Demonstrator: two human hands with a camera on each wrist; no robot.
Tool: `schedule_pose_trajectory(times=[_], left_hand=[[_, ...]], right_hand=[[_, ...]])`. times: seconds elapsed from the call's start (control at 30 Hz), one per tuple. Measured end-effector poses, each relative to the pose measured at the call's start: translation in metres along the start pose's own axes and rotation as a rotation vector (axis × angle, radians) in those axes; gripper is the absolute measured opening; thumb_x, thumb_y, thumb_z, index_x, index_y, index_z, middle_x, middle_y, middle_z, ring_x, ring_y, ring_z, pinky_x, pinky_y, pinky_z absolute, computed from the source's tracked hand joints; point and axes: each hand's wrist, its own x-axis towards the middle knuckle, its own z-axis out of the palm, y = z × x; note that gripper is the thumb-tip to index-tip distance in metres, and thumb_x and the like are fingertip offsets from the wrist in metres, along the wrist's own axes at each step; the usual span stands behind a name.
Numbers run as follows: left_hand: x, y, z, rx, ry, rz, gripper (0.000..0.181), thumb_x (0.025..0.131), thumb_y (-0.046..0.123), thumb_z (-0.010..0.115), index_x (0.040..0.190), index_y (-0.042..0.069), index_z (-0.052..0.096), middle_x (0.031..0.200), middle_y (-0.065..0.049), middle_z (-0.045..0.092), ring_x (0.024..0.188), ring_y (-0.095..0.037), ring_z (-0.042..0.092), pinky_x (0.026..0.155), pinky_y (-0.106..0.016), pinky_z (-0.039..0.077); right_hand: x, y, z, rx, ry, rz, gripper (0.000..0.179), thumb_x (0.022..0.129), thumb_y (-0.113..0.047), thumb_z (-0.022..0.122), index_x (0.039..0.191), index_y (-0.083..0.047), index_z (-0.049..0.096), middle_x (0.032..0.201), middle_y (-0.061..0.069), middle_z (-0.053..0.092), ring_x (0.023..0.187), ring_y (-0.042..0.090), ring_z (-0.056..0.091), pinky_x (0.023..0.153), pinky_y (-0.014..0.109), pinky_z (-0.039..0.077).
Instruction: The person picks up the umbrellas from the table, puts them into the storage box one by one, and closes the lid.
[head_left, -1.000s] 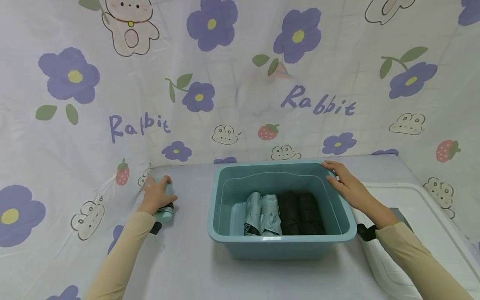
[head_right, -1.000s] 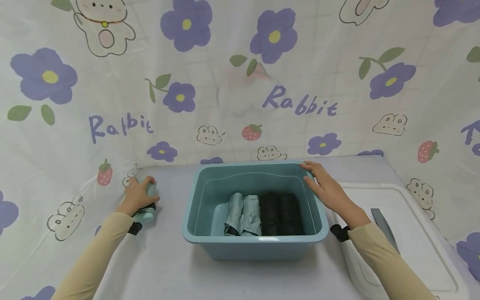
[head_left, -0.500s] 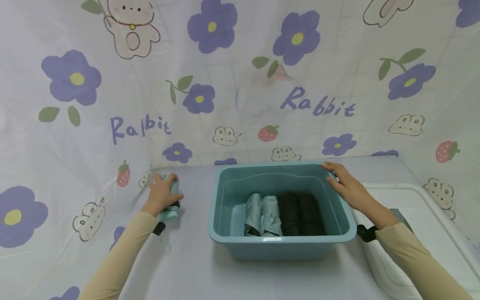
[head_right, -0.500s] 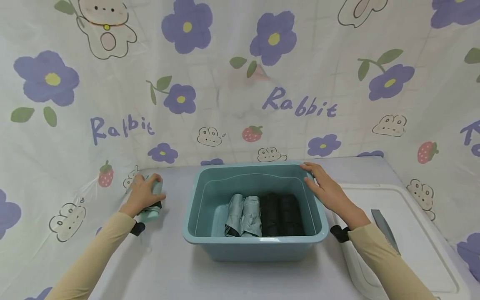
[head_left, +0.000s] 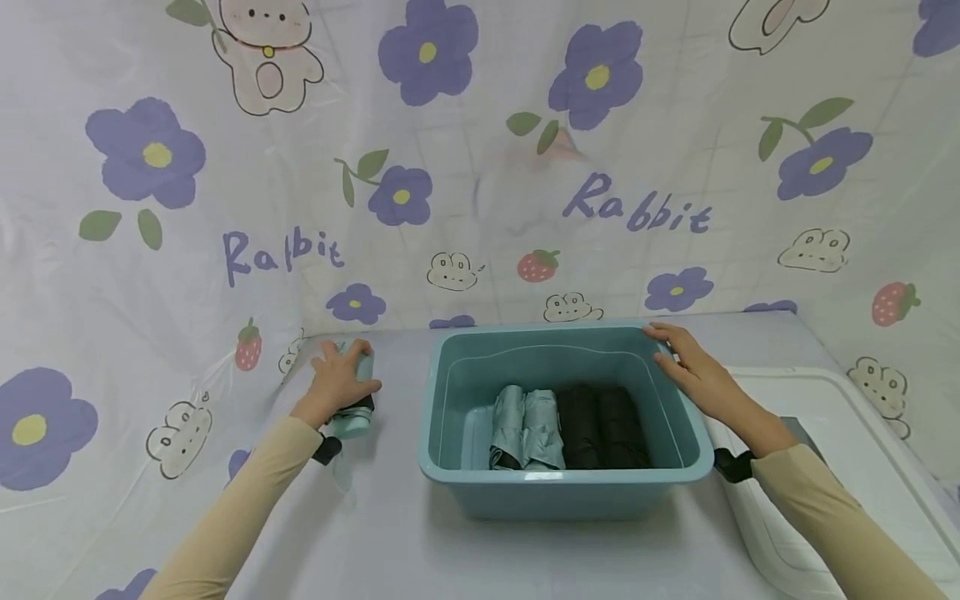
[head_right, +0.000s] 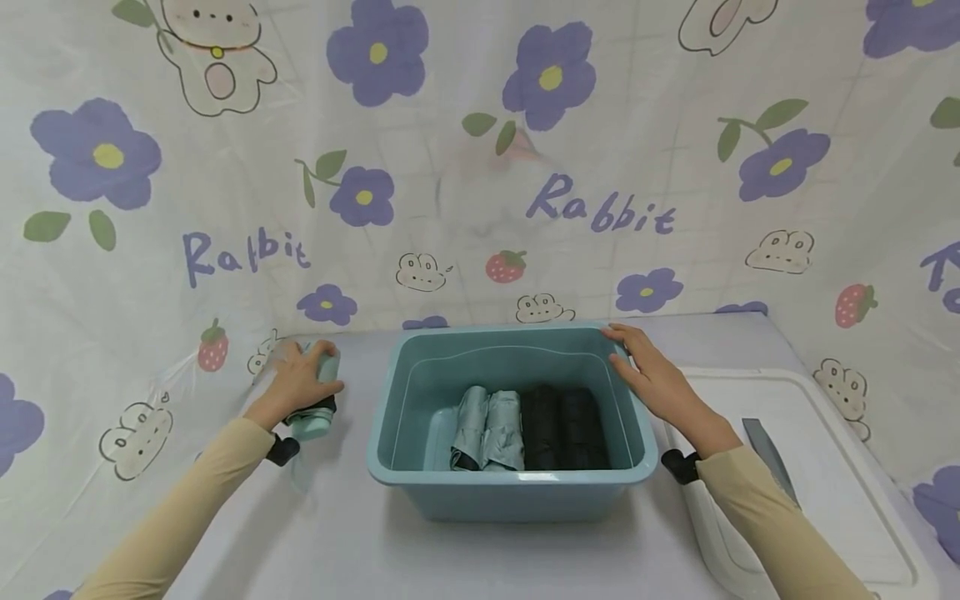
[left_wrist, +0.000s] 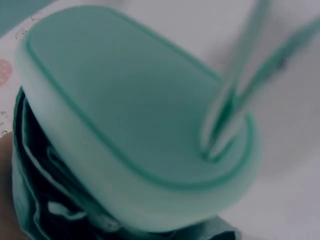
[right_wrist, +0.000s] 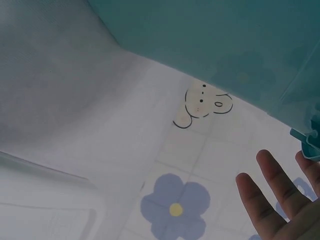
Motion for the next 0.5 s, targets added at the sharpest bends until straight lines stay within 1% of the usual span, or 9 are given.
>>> schedule_pose_trajectory(times=[0.1,0.27,0.5], left_hand=[[-0.001,0.010,-0.005,0.005,-0.019,0.013,0.054,0.079,0.037,0.066,0.121,0.018,0.040,0.117,-0.033,0.022,0.091,-0.049,0.032,0.061,-0.047,0.045],[-0.004,0.024,-0.013,-0.001,-0.053,0.008,0.055,0.079,0.038,0.065,0.124,0.020,0.039,0.118,-0.029,0.021,0.092,-0.044,0.033,0.061,-0.045,0.045],[-0.006,0.040,-0.024,-0.021,-0.073,0.044,0.050,0.081,0.035,0.063,0.122,0.020,0.039,0.117,-0.028,0.019,0.091,-0.044,0.033,0.065,-0.049,0.044]], right_hand=[[0.000,0.001,0.000,0.008,0.000,-0.002,0.047,0.100,-0.020,0.042,0.143,-0.004,0.030,0.147,0.020,0.023,0.131,0.046,0.026,0.096,0.066,0.027],[0.000,0.001,0.001,0.008,0.001,-0.006,0.047,0.100,-0.020,0.042,0.143,-0.003,0.030,0.147,0.021,0.023,0.131,0.047,0.026,0.096,0.067,0.026],[0.000,0.001,0.001,-0.006,0.002,-0.006,0.047,0.100,-0.022,0.040,0.142,-0.003,0.030,0.147,0.022,0.023,0.130,0.048,0.027,0.095,0.067,0.027]])
